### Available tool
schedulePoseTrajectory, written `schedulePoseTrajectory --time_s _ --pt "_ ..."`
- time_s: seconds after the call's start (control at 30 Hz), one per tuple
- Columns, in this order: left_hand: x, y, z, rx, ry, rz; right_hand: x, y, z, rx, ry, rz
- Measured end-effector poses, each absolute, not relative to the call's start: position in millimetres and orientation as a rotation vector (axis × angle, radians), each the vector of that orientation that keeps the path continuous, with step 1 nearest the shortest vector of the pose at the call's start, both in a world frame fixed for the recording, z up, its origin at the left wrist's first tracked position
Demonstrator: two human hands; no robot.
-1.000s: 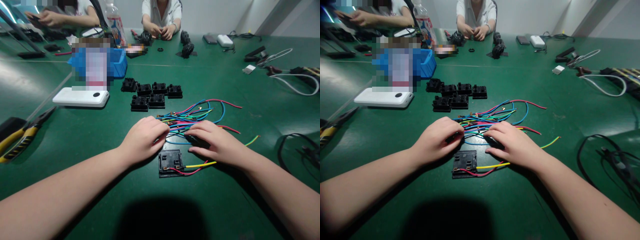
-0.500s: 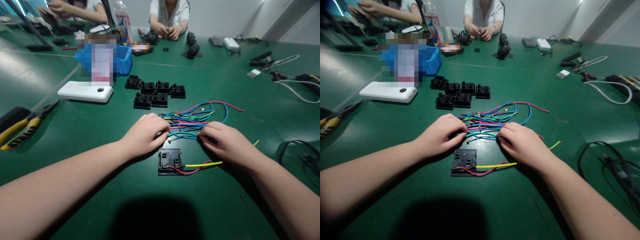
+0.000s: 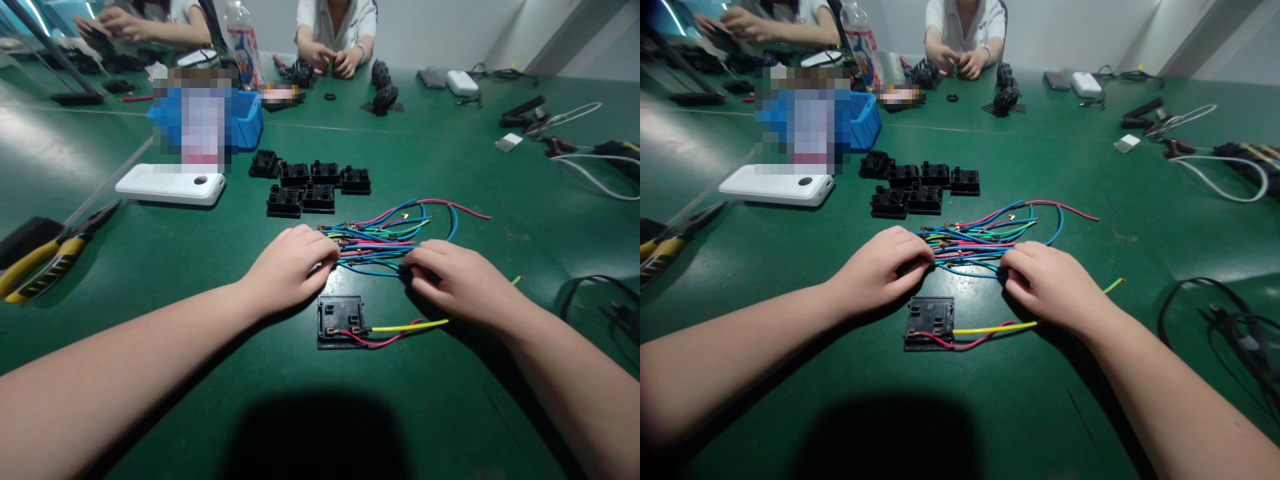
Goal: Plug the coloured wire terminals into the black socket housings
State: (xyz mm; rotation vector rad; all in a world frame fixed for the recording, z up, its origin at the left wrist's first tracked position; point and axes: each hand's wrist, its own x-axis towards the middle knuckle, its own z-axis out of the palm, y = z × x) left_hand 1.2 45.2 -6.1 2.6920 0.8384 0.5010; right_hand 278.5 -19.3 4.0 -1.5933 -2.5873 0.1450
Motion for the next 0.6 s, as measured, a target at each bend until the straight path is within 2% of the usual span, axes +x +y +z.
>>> schedulePoseTrajectory --time_s 0.27,0.6 --pt "-0.3 48.5 -9.1 2.688 0.887 0.620 274.7 -18.0 3.9 -1.538 -2.540 0.172" --pt "-0.8 45.5 -7.2 2.648 0.957 0.590 272.9 -15.2 3.0 -1.355 -2.556 0.301"
